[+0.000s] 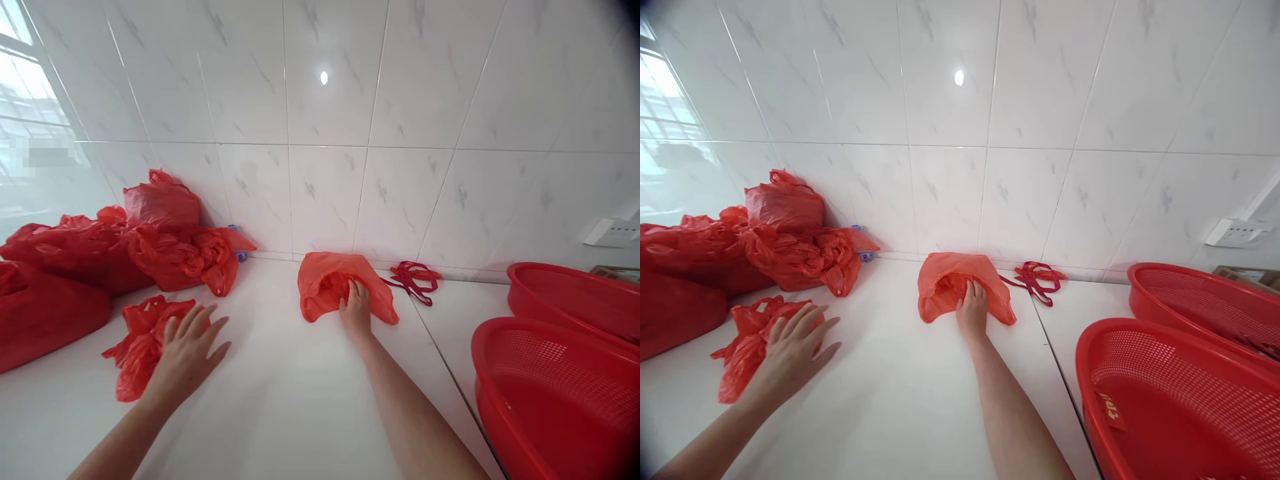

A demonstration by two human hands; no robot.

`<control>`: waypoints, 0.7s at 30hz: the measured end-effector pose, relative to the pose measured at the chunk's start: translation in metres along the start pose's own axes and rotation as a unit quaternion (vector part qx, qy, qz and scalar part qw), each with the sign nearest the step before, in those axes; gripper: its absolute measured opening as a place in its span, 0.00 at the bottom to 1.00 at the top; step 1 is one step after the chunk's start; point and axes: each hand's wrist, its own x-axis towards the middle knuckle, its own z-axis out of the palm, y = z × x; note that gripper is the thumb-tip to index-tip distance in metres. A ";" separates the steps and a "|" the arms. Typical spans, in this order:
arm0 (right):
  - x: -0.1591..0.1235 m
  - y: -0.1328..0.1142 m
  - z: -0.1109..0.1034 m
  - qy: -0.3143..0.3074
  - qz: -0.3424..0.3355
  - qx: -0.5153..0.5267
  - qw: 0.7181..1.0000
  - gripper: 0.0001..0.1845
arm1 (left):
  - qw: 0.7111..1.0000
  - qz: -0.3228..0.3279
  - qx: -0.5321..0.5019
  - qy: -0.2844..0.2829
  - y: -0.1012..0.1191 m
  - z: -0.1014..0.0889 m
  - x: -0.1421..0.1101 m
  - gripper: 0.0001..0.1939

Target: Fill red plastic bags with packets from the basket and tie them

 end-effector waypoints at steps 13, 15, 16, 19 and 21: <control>-0.017 -0.018 -0.043 0.090 0.052 0.123 0.987 0.09 | 0.943 0.073 -0.287 -0.154 0.161 0.065 0.066 0.29; -0.028 -0.019 -0.050 0.082 0.091 0.147 0.981 0.10 | 0.943 0.028 -0.292 -0.156 0.161 0.073 0.073 0.29; -0.033 -0.019 -0.053 0.073 0.113 0.161 0.978 0.10 | 0.943 0.018 -0.298 -0.145 0.161 0.074 0.075 0.29; -0.046 -0.016 -0.059 0.028 0.175 0.207 0.962 0.09 | 0.945 0.019 -0.322 -0.056 0.159 0.067 0.074 0.35; -0.050 -0.015 -0.062 -0.004 0.206 0.234 0.950 0.06 | 0.943 0.025 -0.332 0.016 0.159 0.057 0.072 0.41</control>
